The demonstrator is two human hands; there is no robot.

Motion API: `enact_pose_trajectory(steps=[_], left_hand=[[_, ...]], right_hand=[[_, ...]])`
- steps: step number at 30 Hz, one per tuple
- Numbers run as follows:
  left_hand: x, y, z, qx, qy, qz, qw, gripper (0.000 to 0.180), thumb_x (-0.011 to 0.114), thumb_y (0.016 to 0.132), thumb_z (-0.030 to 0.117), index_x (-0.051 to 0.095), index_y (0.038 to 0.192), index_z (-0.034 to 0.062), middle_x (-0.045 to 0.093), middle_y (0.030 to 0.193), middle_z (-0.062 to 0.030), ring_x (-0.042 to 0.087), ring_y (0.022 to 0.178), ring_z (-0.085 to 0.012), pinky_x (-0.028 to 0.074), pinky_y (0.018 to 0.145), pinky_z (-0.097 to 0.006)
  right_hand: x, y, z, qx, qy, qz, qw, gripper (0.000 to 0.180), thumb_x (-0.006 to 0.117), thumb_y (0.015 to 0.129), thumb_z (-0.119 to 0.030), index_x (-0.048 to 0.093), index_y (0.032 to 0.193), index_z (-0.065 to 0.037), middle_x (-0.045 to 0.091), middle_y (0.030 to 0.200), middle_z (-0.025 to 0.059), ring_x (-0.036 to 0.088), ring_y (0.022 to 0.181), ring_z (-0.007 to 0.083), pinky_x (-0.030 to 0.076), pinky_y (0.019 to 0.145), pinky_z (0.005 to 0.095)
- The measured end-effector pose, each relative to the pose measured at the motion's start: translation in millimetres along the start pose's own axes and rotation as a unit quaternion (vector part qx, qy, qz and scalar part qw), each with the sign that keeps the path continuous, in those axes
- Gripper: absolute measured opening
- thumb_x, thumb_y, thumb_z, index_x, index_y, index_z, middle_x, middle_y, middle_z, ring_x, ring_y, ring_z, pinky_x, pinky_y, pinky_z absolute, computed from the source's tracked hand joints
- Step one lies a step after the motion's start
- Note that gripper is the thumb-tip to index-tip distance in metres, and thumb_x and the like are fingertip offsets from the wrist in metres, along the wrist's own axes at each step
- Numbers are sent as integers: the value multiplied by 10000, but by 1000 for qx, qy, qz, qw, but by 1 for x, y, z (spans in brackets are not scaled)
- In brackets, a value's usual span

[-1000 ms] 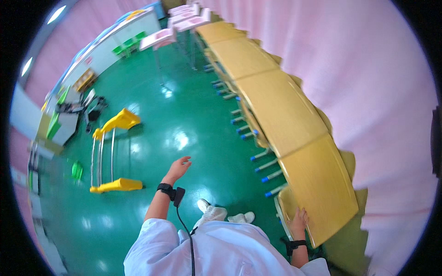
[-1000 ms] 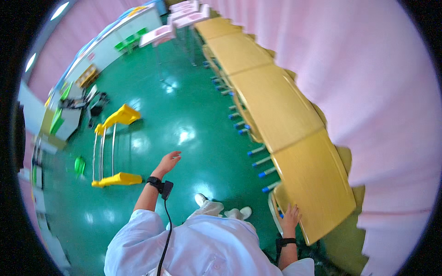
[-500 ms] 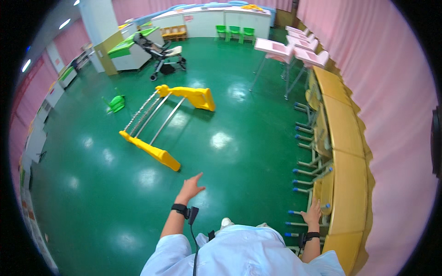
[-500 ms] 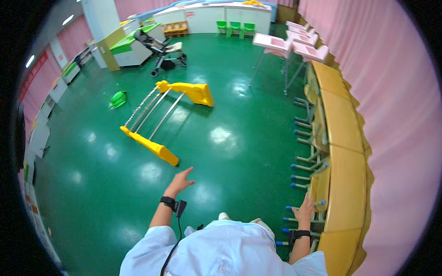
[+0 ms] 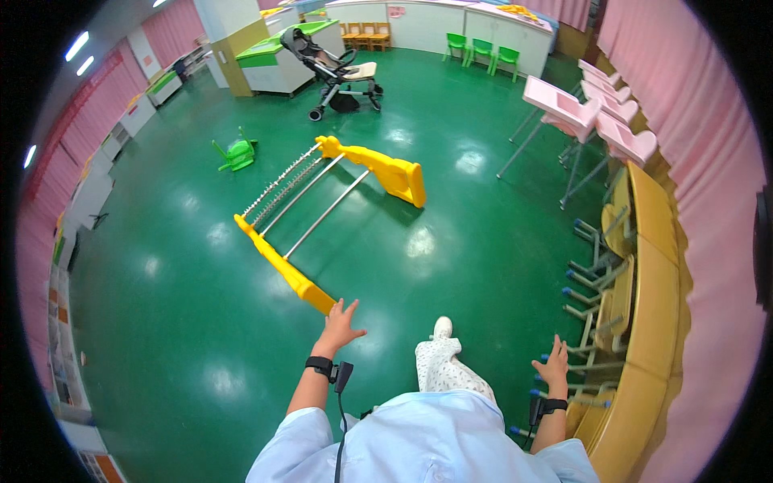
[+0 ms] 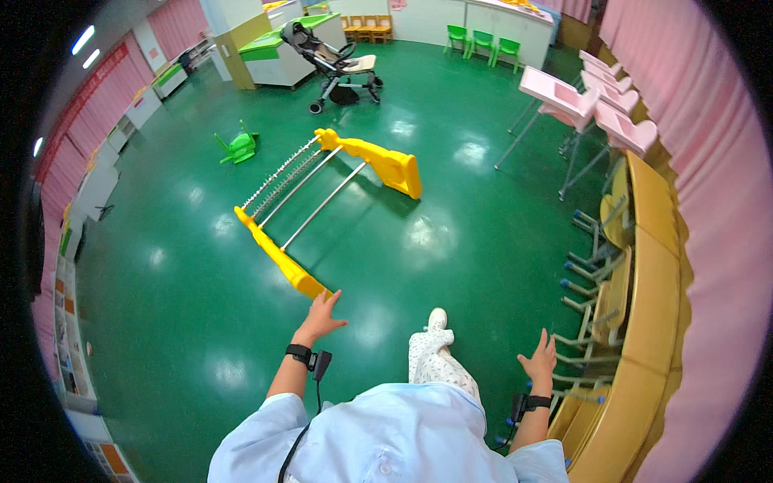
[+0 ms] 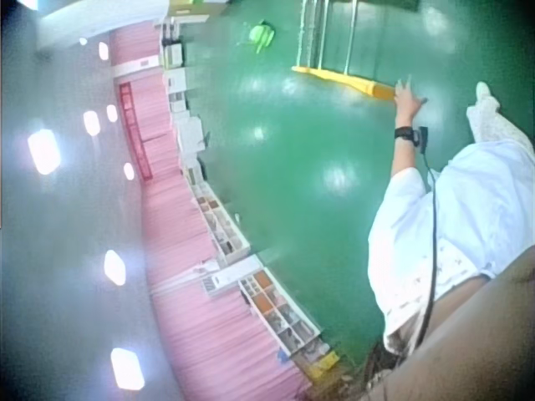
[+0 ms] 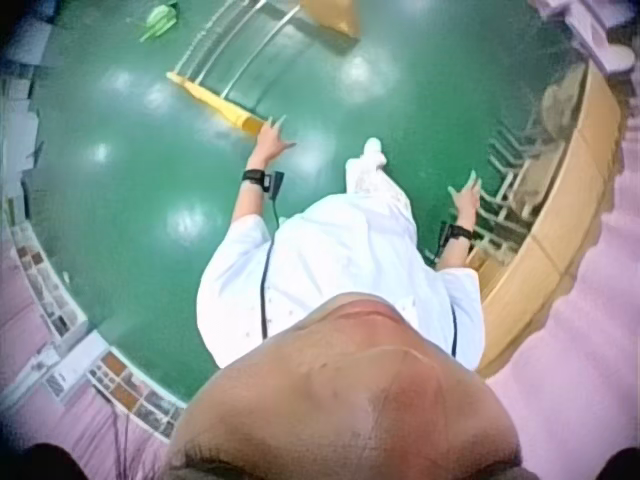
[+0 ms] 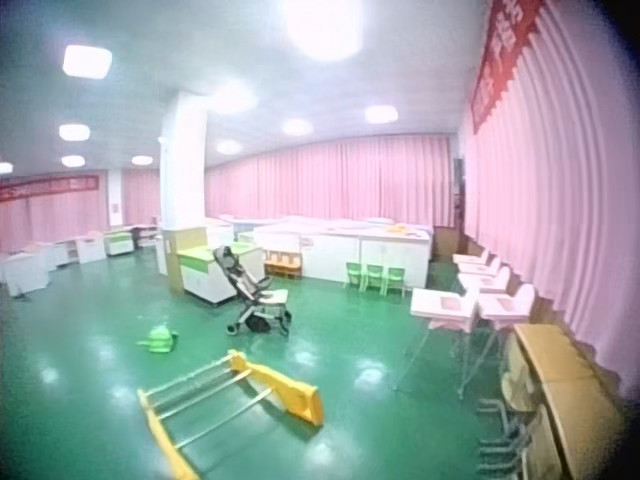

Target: The person carries a baby bathtub and stacks it onto other tubs on a counter, then picks up a child-sized chair and places it at a desk.

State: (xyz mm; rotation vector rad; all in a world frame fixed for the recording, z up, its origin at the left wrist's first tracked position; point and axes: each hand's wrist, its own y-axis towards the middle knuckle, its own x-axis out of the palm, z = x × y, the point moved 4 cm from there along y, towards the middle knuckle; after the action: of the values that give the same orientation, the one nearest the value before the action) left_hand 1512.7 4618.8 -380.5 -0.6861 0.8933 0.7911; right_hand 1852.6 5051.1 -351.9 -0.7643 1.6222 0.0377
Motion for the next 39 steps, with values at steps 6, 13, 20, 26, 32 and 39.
enact_pose_trajectory(steps=[6,13,20,26,32,39], left_hand=[[-47,106,8,-100,-50,-4,994,703,709,660,308,404,1268,128,310,1302,-275,333,1194,-399,318,973,-442],[-99,167,-18,-157,-69,82,982,587,676,689,249,459,1208,81,406,1231,-254,407,1136,-377,344,960,-400],[-123,268,-82,-217,-96,85,968,541,656,700,240,480,1176,53,463,1172,-224,439,1096,-362,365,939,-391],[-158,444,-68,-154,-107,47,981,549,647,705,227,466,1201,77,412,1237,-216,393,1145,-363,349,954,-399],[-176,650,4,-70,-59,113,989,537,647,700,210,477,1192,78,432,1216,-218,408,1134,-360,360,942,-400],[-137,858,101,-41,-114,26,992,508,639,711,206,486,1176,70,489,1141,-209,469,1062,-352,390,910,-383]], right_hand=[[-56,165,-74,-28,-13,-51,998,905,708,694,-230,112,1374,-174,134,1405,172,225,1260,351,295,973,495],[-90,312,-241,-208,-30,-30,977,787,673,716,-174,199,1341,-102,227,1358,192,307,1205,366,339,950,456],[-99,427,-376,-293,-23,1,956,798,695,670,-157,232,1315,-78,282,1308,204,331,1178,378,339,963,414],[-153,493,-414,-259,54,18,964,743,680,680,-144,273,1296,-57,289,1302,192,336,1177,364,320,981,395],[-196,579,-379,-163,96,87,978,752,685,678,-149,270,1300,-64,301,1296,206,327,1188,367,321,977,394],[-262,699,-378,-68,192,154,967,400,566,802,-98,449,1177,-27,469,1147,174,516,979,294,434,822,368]])
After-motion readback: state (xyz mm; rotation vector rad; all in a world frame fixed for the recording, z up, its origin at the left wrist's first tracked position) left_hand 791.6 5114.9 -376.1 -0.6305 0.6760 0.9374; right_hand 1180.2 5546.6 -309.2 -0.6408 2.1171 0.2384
